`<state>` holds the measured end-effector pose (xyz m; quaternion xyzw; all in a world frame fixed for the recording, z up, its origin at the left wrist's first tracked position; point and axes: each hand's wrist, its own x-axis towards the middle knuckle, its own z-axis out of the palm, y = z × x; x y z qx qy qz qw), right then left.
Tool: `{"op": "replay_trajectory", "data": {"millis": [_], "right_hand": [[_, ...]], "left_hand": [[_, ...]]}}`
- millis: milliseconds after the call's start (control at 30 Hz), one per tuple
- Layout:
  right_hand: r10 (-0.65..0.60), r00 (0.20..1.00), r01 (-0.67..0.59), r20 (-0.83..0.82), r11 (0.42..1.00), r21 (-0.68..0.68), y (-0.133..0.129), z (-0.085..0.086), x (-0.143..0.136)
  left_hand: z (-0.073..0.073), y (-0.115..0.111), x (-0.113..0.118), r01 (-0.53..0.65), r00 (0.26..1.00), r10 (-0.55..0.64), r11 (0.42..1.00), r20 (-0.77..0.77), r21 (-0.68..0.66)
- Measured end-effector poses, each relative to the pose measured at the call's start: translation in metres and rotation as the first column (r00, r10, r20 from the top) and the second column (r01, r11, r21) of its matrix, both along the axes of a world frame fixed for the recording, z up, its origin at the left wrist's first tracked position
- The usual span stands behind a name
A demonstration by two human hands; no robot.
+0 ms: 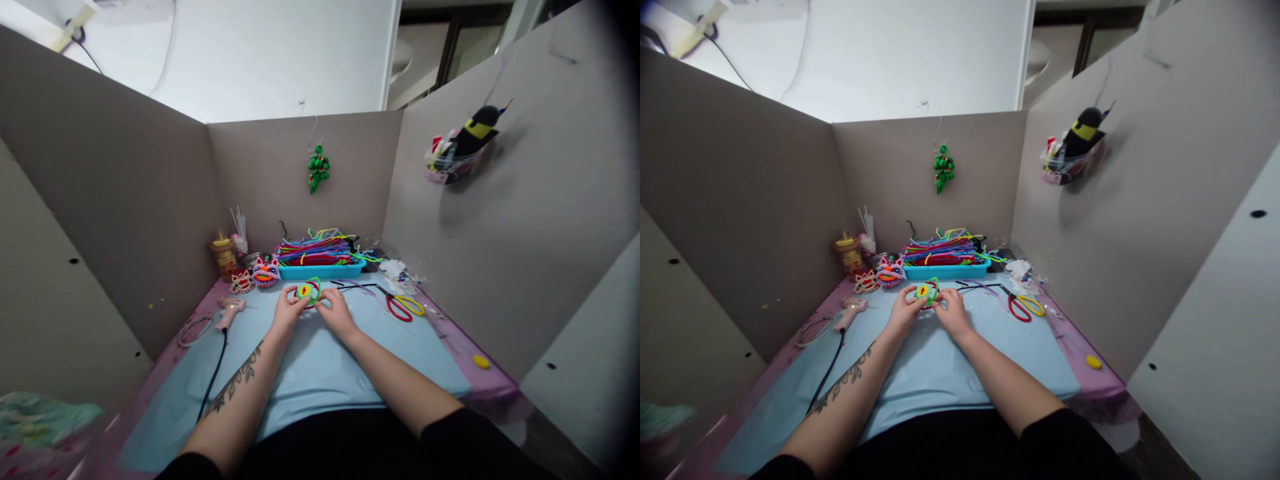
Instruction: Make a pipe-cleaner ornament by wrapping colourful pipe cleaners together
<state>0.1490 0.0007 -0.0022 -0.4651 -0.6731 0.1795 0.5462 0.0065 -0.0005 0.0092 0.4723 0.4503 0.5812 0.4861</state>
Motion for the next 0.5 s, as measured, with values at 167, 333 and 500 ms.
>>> {"op": "replay_trajectory", "data": {"millis": [167, 333, 500], "right_hand": [[-0.029, 0.999, 0.029, 0.021, 1.0, -0.005, 0.0008, -0.0029, -0.0001], [-0.04, 0.998, 0.037, -0.04, 0.997, -0.06, 0.0044, -0.0082, -0.0012], [0.019, 0.995, -0.03, -0.102, 0.995, -0.1, 0.0062, -0.01, -0.0013]], "left_hand": [[0.0004, -0.0024, 0.002, 0.051, 0.998, -0.05, 0.998, -0.041, 0.024], [0.0024, -0.0049, 0.0021, 0.047, 0.994, -0.039, 0.996, -0.105, 0.071], [0.0052, -0.0082, 0.0042, 0.041, 0.992, -0.031, 0.996, -0.124, 0.078]]}}
